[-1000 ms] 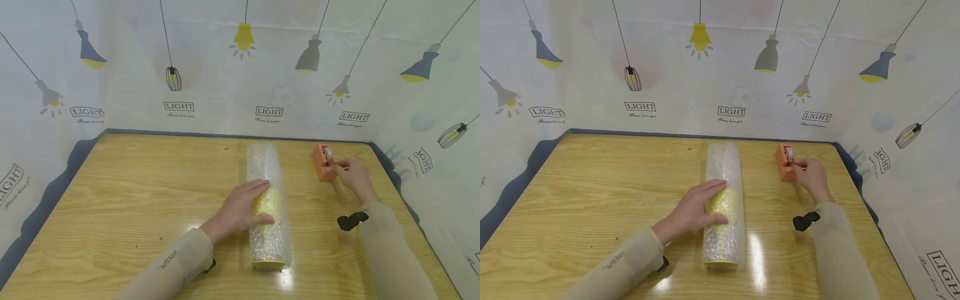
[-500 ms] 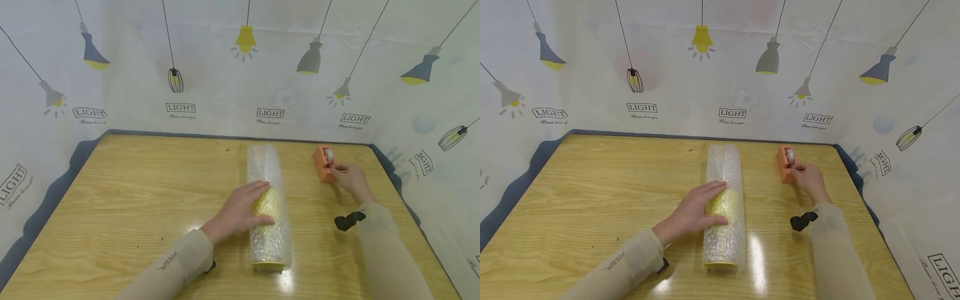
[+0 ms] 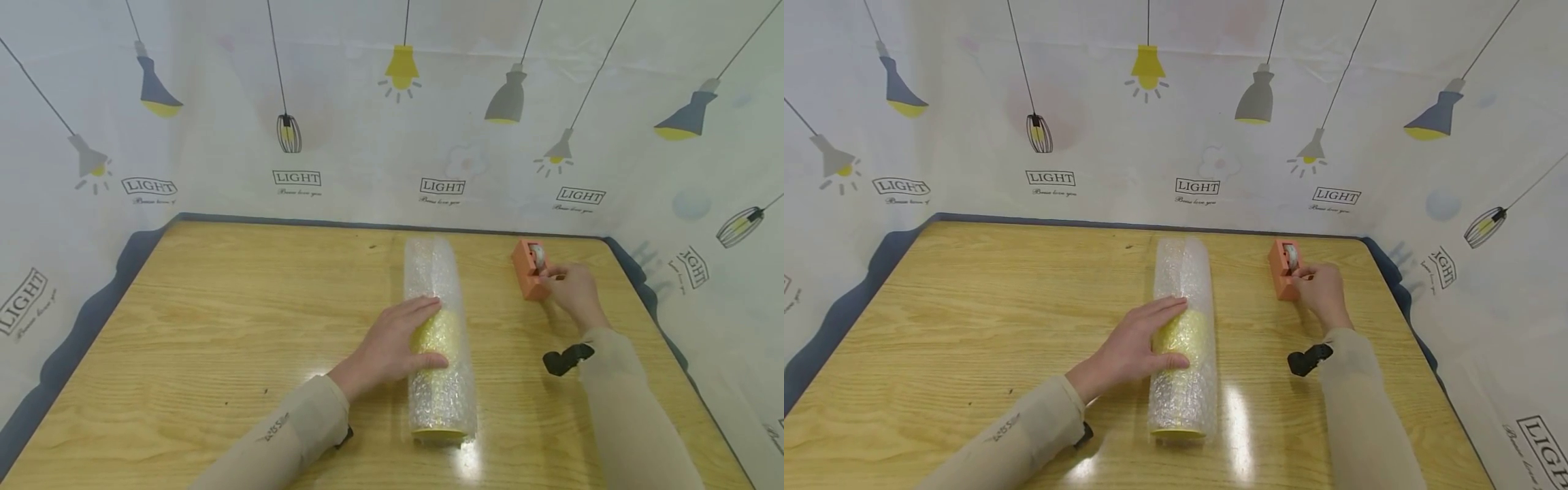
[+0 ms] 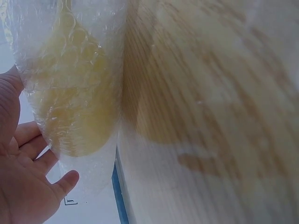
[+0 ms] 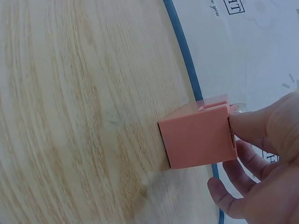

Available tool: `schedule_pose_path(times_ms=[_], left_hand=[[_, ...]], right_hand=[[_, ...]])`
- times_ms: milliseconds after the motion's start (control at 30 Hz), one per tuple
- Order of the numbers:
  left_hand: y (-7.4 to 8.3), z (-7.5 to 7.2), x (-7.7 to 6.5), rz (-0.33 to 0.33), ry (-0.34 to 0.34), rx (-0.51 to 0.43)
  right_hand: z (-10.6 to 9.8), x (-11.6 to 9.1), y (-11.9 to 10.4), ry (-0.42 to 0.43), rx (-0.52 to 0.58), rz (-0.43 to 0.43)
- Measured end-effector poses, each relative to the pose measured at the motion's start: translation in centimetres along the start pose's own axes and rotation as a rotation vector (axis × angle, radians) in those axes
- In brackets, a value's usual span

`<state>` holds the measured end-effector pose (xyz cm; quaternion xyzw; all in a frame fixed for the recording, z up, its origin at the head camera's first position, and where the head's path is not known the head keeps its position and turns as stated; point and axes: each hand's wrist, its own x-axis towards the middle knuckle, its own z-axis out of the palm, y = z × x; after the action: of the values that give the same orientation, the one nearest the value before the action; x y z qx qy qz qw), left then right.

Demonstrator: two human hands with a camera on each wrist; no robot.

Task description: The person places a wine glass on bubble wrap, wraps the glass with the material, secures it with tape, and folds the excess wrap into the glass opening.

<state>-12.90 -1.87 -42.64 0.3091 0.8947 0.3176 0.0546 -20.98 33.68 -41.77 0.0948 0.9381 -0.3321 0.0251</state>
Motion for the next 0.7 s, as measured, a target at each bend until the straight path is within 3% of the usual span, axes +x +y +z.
schedule_pose_path(times_ms=[333,700], left_hand=[[0.1,0.0,0.0,-0.004,-0.004,-0.003],[0.2,0.0,0.0,-0.001,0.000,0.004]], right_hand=[[-0.3,0.1,-1.1,-0.025,0.105,0.014],[-0.5,-0.1,-1.4,-0.068,0.341,0.168]])
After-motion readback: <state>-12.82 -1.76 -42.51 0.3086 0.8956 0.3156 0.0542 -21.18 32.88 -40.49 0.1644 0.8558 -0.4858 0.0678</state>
